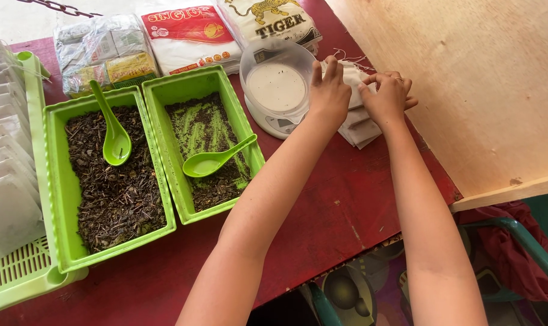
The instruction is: The person fills white tea bags with loose tea leaves using a green plastic spoon. They scoop tea from green trays, pour it into the bags, and place the filled bags into a green tray. The person also uses a digital scale to weigh the tea bags.
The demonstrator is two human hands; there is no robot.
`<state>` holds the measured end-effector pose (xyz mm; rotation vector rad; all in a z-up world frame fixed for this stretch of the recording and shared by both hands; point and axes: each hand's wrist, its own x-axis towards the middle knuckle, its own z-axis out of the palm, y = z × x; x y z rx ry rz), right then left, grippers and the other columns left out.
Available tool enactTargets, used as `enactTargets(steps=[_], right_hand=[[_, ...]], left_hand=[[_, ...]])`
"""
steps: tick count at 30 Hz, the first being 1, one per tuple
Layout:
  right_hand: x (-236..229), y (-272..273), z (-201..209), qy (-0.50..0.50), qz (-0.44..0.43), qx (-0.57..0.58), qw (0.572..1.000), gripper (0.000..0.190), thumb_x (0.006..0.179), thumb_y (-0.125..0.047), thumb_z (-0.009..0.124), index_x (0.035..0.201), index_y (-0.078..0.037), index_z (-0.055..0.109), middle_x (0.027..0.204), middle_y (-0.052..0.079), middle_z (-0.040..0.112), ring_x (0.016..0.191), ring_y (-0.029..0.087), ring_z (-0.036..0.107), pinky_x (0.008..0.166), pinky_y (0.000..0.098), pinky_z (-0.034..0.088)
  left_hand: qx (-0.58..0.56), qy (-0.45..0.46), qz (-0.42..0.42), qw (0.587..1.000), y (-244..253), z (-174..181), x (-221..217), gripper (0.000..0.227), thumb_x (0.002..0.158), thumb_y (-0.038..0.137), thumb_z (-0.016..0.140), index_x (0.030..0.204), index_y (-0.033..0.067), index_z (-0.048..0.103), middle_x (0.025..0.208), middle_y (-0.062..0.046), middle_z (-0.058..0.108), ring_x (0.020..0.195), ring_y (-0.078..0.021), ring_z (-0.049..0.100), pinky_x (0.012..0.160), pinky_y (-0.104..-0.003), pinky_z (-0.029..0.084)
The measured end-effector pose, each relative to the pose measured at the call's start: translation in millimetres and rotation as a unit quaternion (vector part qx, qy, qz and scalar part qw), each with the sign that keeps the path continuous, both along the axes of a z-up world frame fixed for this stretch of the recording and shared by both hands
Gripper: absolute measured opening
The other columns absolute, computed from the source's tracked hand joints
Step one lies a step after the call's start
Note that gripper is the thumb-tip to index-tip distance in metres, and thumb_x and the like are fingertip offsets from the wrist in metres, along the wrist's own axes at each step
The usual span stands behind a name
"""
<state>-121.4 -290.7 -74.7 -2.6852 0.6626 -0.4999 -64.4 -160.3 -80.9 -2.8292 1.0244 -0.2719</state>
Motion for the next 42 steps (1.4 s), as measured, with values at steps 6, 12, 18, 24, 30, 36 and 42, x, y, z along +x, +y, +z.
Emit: enactTargets(steps=[6,12,18,24,30,36,42], right_hand=[[1,-26,-12,-0.029,-0.014,-0.051,0.998,0.01,0.088,-0.04,0.074,0.088,-0.031,0.079,0.122,-0.007,0.066,0.118,0.029,0.043,0.074,0.0511,0.024],[-8,-20,-8,0.08,-0.042,-0.029,0.995,0.029,0.094,-0.046,0.055,0.102,-0.032,0.078,0.129,0.004,0.064,0.123,0.036,0.041,0.088,0.0601,0.028],[-13,-15,-7,0.078,-0.03,0.01,0.996,0.024,0.086,-0.053,0.065,0.092,-0.032,0.074,0.134,0.001,0.06,0.129,0.033,0.038,0.092,0.0618,0.025],[-15,-11,5,0.042,-0.032,0.028,0.998,0.02,0.096,-0.043,0.058,0.1,-0.032,0.074,0.128,0.001,0.062,0.124,0.031,0.041,0.083,0.056,0.026],[-17,-7,10,0.026,-0.028,0.011,0.999,0.018,0.095,-0.043,0.058,0.098,-0.034,0.074,0.128,0.001,0.062,0.121,0.03,0.042,0.079,0.0518,0.025],[-19,2,25,0.031,-0.047,0.022,0.998,0.049,0.101,-0.061,0.044,0.101,-0.024,0.075,0.124,0.008,0.063,0.122,0.031,0.04,0.088,0.0519,0.024],[-27,46,74,0.095,-0.081,0.198,0.972,0.082,0.09,-0.079,0.018,0.092,-0.025,0.078,0.104,0.016,0.069,0.15,0.041,0.022,0.113,0.0733,-0.001]], left_hand=[[0.001,-0.02,-0.005,1.0,-1,-1,-5,0.034,0.086,0.033,0.063,0.118,0.0306,0.073,0.155,-0.009,0.04,0.146,-0.0348,0.013,0.112,-0.06,0.005],[-0.002,-0.087,-0.03,0.996,-12,-19,-3,0.031,0.09,0.032,0.06,0.117,0.029,0.075,0.155,-0.009,0.041,0.145,-0.035,0.017,0.113,-0.062,0.008],[-0.073,-0.127,-0.051,0.988,-21,-34,0,0.025,0.091,0.035,0.058,0.102,0.0309,0.08,0.143,-0.004,0.053,0.145,-0.0313,0.021,0.115,-0.06,0.009],[-0.097,-0.042,-0.05,0.993,-13,-19,-3,0.028,0.091,0.029,0.056,0.107,0.0274,0.078,0.144,-0.01,0.052,0.146,-0.0334,0.019,0.116,-0.062,0.006],[-0.118,-0.021,-0.046,0.992,-10,-16,-2,0.028,0.09,0.028,0.055,0.106,0.0257,0.078,0.14,-0.008,0.054,0.147,-0.0334,0.019,0.115,-0.062,0.005],[-0.196,-0.061,-0.052,0.977,1,3,-3,0.012,0.082,0.016,0.067,0.082,0.0233,0.077,0.132,-0.007,0.052,0.146,-0.0288,0.021,0.115,-0.06,0.007],[-0.26,-0.191,-0.075,0.943,7,0,4,0.011,0.074,0.016,0.075,0.069,0.0263,0.074,0.12,-0.005,0.057,0.139,-0.0296,0.029,0.114,-0.058,0.011]])
